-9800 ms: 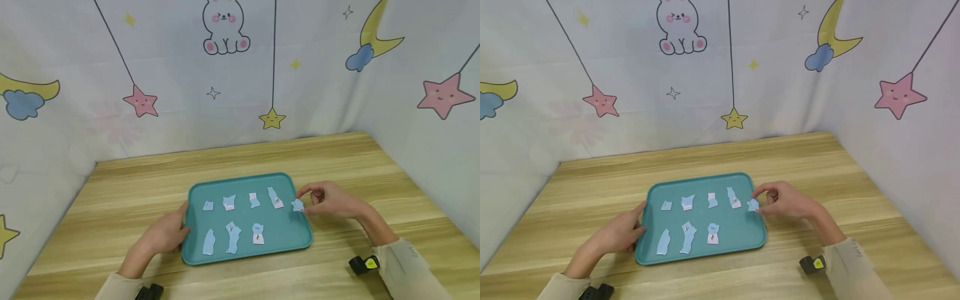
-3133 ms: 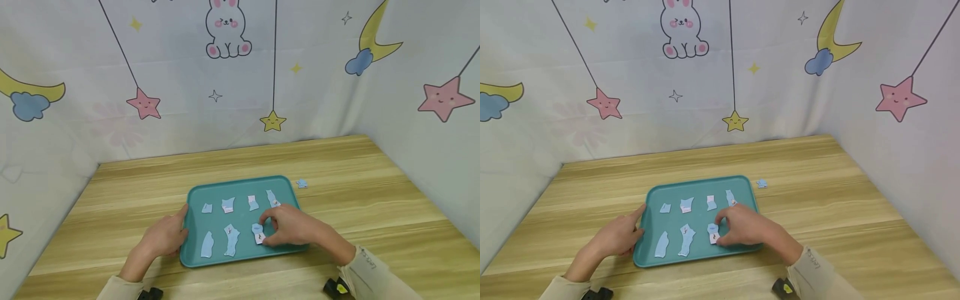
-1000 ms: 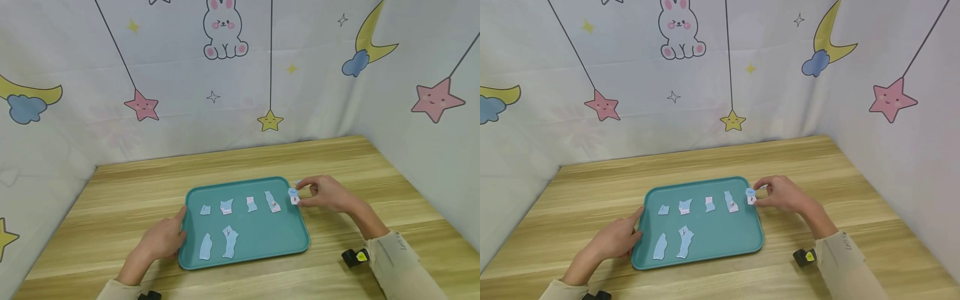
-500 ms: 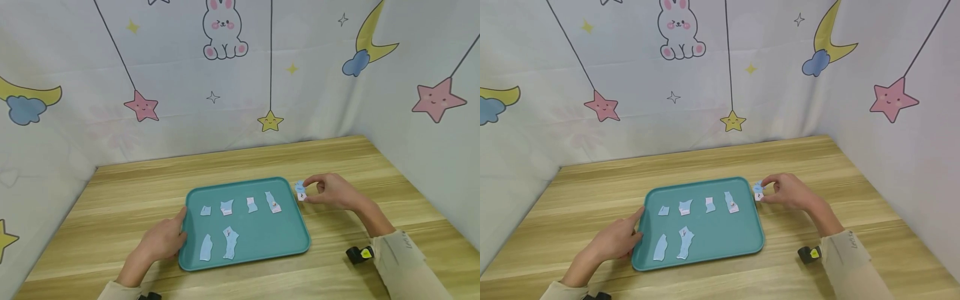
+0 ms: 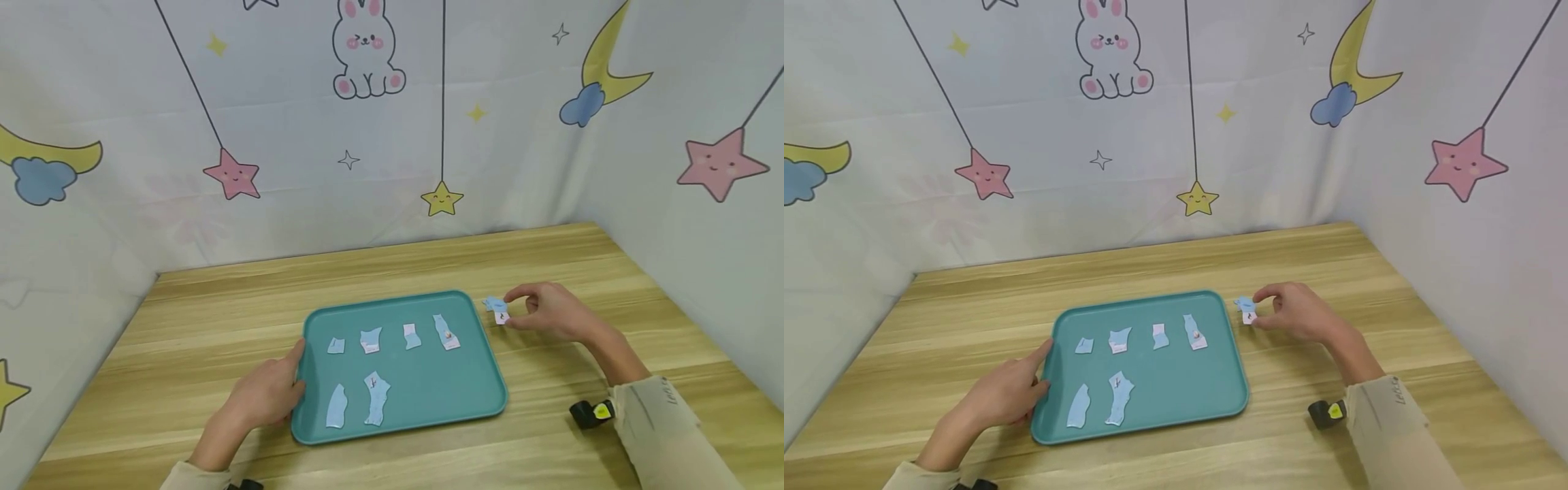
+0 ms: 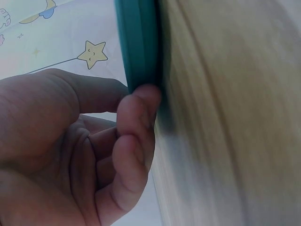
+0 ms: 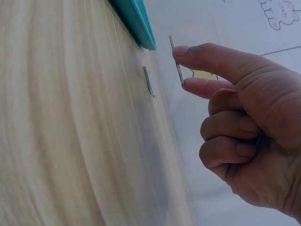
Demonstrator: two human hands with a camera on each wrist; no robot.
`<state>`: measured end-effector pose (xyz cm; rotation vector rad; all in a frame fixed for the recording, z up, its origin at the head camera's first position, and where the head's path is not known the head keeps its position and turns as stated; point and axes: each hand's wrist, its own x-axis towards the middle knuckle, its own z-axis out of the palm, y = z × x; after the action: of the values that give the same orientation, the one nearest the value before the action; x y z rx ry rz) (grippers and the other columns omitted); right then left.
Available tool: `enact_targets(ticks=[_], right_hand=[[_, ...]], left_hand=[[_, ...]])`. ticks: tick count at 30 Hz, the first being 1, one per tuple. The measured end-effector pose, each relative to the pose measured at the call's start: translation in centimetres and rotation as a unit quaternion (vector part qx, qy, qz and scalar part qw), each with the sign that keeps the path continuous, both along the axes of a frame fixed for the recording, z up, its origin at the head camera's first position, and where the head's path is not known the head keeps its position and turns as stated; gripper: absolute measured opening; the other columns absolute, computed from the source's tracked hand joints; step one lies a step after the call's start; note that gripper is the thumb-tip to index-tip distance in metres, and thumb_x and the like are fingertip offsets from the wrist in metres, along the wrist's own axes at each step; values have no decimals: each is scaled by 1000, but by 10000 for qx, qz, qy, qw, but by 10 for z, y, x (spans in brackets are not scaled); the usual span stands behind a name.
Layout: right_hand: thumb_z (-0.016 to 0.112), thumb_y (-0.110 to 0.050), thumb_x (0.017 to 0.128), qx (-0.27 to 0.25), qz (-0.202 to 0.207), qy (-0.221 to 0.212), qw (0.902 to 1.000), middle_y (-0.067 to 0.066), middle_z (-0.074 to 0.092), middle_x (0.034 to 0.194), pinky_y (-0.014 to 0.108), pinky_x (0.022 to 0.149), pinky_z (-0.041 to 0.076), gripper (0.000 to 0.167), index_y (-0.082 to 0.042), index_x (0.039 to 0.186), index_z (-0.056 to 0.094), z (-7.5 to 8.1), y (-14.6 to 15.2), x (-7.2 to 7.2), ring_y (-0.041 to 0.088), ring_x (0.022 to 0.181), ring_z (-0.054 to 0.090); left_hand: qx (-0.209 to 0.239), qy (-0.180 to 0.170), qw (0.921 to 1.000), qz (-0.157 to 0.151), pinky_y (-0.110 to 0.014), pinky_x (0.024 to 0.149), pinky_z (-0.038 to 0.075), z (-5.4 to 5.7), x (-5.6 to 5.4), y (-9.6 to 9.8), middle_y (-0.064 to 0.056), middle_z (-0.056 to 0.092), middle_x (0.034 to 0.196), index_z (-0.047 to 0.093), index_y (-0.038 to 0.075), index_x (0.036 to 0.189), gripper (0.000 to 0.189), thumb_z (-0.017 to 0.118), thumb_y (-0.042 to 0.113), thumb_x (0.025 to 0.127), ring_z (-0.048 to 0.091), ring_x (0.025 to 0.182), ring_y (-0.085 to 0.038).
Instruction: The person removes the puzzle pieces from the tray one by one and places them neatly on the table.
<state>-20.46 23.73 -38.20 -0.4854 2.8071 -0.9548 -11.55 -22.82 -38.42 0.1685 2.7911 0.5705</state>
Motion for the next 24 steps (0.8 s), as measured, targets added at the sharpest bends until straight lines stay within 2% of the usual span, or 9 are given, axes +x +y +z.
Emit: enact_targets(ticks=[12, 24], right_hand=[[83, -22, 90, 215, -150, 183, 9995, -6, 35, 62, 27, 58, 32, 44, 2, 125, 71, -4, 9, -6, 8, 57, 33], [79, -21, 92, 383, -233, 108, 9989, -5, 38, 62, 27, 56, 33, 46, 2, 130, 69, -6, 21, -16, 10, 57, 35]], left_hand=[[24, 0, 10000, 10, -31, 48, 43, -1, 0, -1, -3, 58, 58, 22, -10, 164, 73, 54, 7, 101, 57, 43, -15], [36, 99, 9999, -44, -31, 47, 42, -1, 0, -1, -2, 58, 57, 23, -11, 163, 73, 55, 7, 99, 56, 42, -15]])
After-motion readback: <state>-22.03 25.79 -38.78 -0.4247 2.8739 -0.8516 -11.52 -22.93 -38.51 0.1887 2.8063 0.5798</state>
